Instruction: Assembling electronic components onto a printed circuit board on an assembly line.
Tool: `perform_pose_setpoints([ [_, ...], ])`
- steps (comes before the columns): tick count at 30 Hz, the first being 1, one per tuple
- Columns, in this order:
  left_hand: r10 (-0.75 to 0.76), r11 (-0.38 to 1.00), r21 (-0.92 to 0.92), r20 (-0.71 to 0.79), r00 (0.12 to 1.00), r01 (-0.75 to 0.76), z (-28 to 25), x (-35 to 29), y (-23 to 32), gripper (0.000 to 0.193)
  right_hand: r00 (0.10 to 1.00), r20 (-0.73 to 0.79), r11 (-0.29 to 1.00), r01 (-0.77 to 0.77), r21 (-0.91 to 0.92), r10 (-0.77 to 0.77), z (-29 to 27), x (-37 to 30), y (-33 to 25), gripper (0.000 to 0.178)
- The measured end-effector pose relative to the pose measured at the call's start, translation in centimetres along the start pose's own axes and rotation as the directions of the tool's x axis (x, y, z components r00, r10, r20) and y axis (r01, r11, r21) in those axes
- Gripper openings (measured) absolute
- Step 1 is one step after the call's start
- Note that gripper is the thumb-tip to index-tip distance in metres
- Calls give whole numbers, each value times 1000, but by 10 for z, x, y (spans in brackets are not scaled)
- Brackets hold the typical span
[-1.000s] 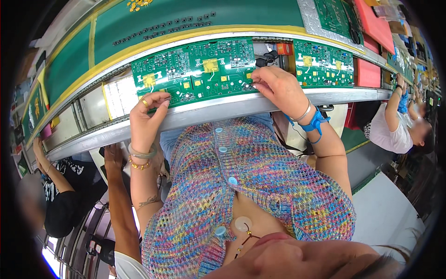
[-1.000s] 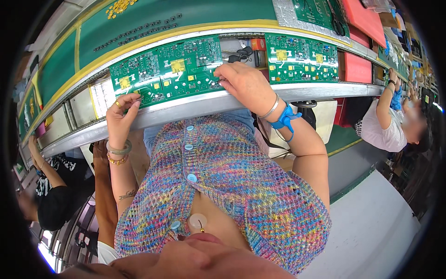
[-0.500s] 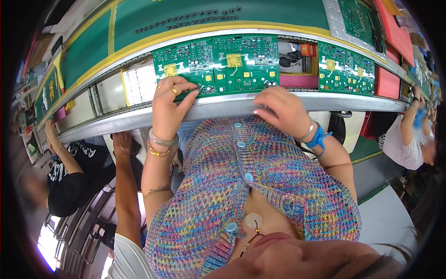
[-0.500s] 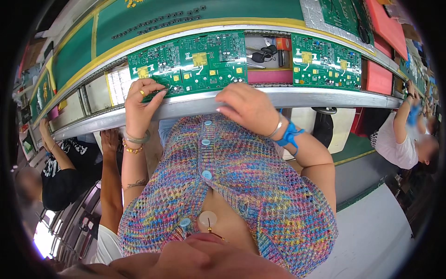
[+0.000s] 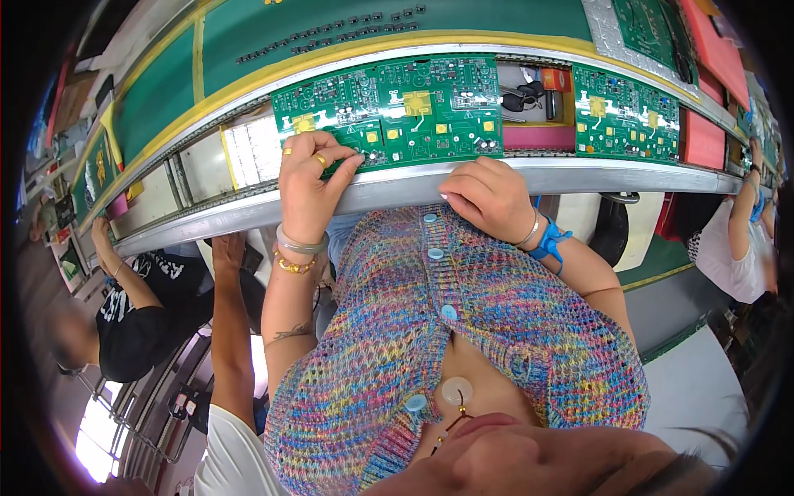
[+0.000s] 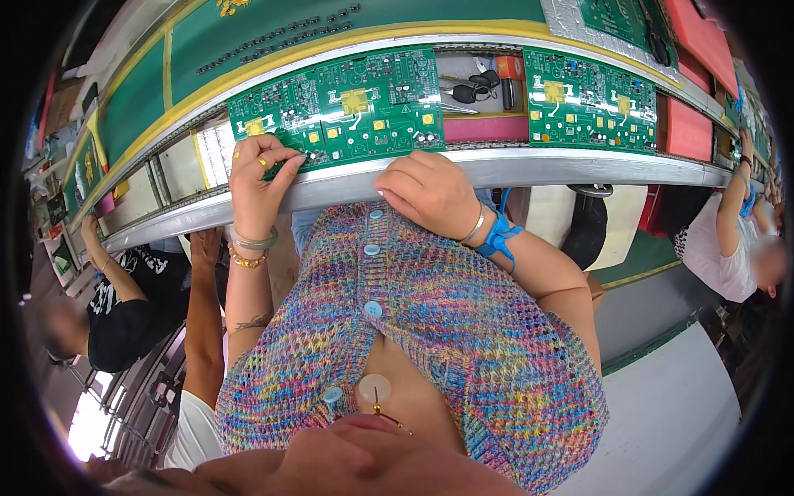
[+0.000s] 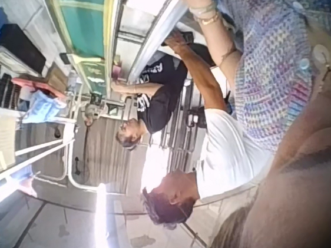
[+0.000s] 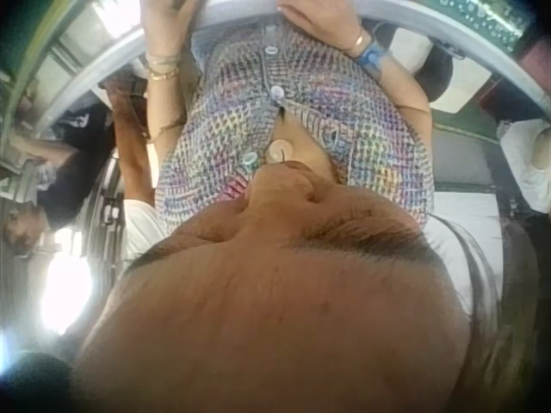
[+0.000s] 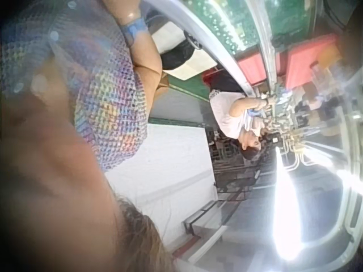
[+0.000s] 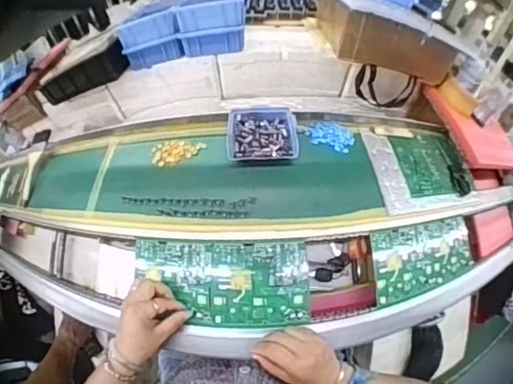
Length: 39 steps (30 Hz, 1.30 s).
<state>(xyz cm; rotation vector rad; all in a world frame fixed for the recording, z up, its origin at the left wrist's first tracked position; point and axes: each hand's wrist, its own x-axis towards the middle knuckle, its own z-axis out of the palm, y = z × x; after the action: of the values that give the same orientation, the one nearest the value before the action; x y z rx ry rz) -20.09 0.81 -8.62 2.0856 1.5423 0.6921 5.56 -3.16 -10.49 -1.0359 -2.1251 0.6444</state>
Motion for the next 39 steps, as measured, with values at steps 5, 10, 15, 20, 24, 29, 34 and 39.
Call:
perform_pose_setpoints([
  [5, 43, 998, 48, -7, 999, -43, 0, 1, 2, 13, 1000, 2, 1000, -1, -12, 1, 1, -1, 0, 20],
  [10, 261, 945, 202, 1, 965, -256, 0, 6, 4, 17, 1000, -3, 1000, -3, -20, 3, 2, -1, 1, 20],
  [15, 270, 939, 213, 22, 962, -269, -1, 6, 7, 19, 1000, -12, 1000, 7, -24, -7, 2, 1, 1, 21],
  [20, 217, 975, 57, -42, 975, -214, -18, 26, 3, 16, 1000, -18, 999, -9, -41, 8, 0, 0, 0, 19],
  [24, 182, 959, 239, -101, 978, -153, -42, 95, -15, 10, 1000, -10, 999, -4, -44, 3, 0, 3, -2, 19],
  [29, -68, 959, 249, -270, 960, 138, -37, 184, -100, 33, 1000, 3, 999, 7, -36, -6, -2, 4, -5, 19],
  [34, -120, 977, 160, -144, 982, 143, -29, 211, -124, 41, 994, 89, 997, -63, 35, 59, -22, 10, 0, 16],
  [39, -99, 995, 13, -78, 992, 100, -38, 204, -133, 30, 987, 7, 968, -156, -199, 160, -65, 57, 40, 13],
])
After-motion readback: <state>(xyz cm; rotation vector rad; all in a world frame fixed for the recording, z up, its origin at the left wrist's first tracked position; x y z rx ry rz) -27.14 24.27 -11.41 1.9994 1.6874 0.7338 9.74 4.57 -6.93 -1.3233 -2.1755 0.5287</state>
